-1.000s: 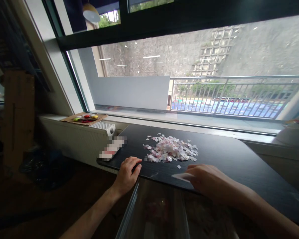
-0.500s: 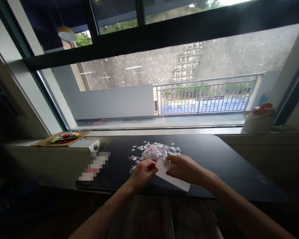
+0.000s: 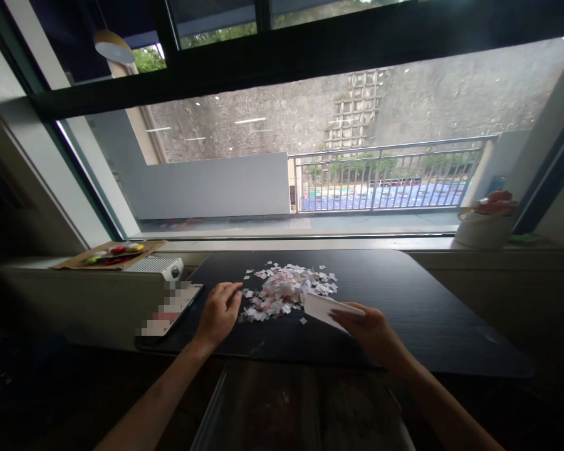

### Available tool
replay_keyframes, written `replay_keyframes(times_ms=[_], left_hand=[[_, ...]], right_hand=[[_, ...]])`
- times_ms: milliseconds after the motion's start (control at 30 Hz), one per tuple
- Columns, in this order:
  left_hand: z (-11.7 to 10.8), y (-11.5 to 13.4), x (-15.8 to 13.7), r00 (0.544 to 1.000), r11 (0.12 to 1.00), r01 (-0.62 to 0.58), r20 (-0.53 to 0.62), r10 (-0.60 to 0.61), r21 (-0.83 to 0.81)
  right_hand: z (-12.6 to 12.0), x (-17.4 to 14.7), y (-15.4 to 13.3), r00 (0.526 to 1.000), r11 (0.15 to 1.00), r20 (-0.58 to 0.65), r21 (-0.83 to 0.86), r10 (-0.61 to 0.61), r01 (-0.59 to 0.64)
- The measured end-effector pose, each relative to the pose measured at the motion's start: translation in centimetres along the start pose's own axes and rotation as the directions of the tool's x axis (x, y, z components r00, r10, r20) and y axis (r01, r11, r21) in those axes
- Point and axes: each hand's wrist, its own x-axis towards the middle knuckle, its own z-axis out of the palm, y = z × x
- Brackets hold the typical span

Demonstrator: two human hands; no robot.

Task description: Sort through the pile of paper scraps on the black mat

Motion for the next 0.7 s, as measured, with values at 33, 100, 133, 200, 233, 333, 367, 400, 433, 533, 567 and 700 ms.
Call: replay_keyframes(times_ms=[33,100,133,200,233,333,367,400,433,533,567,700], left_hand=[[-0.1,-1.3,-0.4,1.000,0.998,0.007,-0.013,-0.007,0.063],[0.1,-3.0,-1.5,1.000,0.986,0.013,-0.020,-0.010,0.168],[0.2,-3.5,-2.0,1.000,0.979,0.013,-0.018,-0.009,0.202],[0.6,-3.8,-2.7,1.000,0.970,0.009,-0.021,-0.004,0.244],[0.7,-3.7,-2.9,1.000,0.967,0.003,-0.025,0.003,0.254],[0.9,-3.2,-3.1,0.999,0.962,-0.013,-0.033,0.023,0.272],[0.9,-3.0,-3.1,0.999,0.961,-0.017,-0.031,0.027,0.275],[0.9,-2.9,-3.1,0.999,0.961,-0.019,-0.027,0.028,0.276],[0.9,-2.9,-3.1,0.999,0.960,-0.021,-0.022,0.028,0.278],[0.9,-2.9,-3.1,1.000,0.959,-0.028,-0.003,0.030,0.283],[0.9,-2.9,-3.1,0.999,0.958,-0.031,0.000,0.032,0.285],[0.9,-3.0,-3.2,0.999,0.958,-0.035,0.001,0.036,0.286]], right_hand=[[0.2,-0.1,-0.1,1.000,1.000,0.019,0.007,-0.005,0.005],[0.6,-0.5,-0.3,0.998,0.999,0.069,0.036,0.003,-0.005],[0.8,-0.6,-0.3,0.995,0.999,0.095,0.050,0.013,-0.018],[0.8,-1.0,-0.4,0.994,0.997,0.108,0.070,0.031,-0.038],[0.7,-1.1,-0.4,0.995,0.996,0.093,0.075,0.035,-0.042],[0.2,-1.1,-0.3,0.998,0.994,0.051,0.092,0.049,-0.053],[0.1,-1.1,-0.4,0.996,0.994,0.064,0.094,0.056,-0.062],[0.0,-0.9,-0.5,0.994,0.994,0.090,0.087,0.061,-0.069],[0.0,-0.8,-0.6,0.991,0.995,0.121,0.064,0.063,-0.071],[0.2,-0.4,-1.4,0.973,0.997,0.227,-0.080,0.043,-0.026],[0.1,-0.4,-1.7,0.963,0.992,0.265,-0.127,0.040,-0.006],[-1.9,-1.0,-3.1,0.907,0.969,0.404,-0.245,0.114,-0.013]])
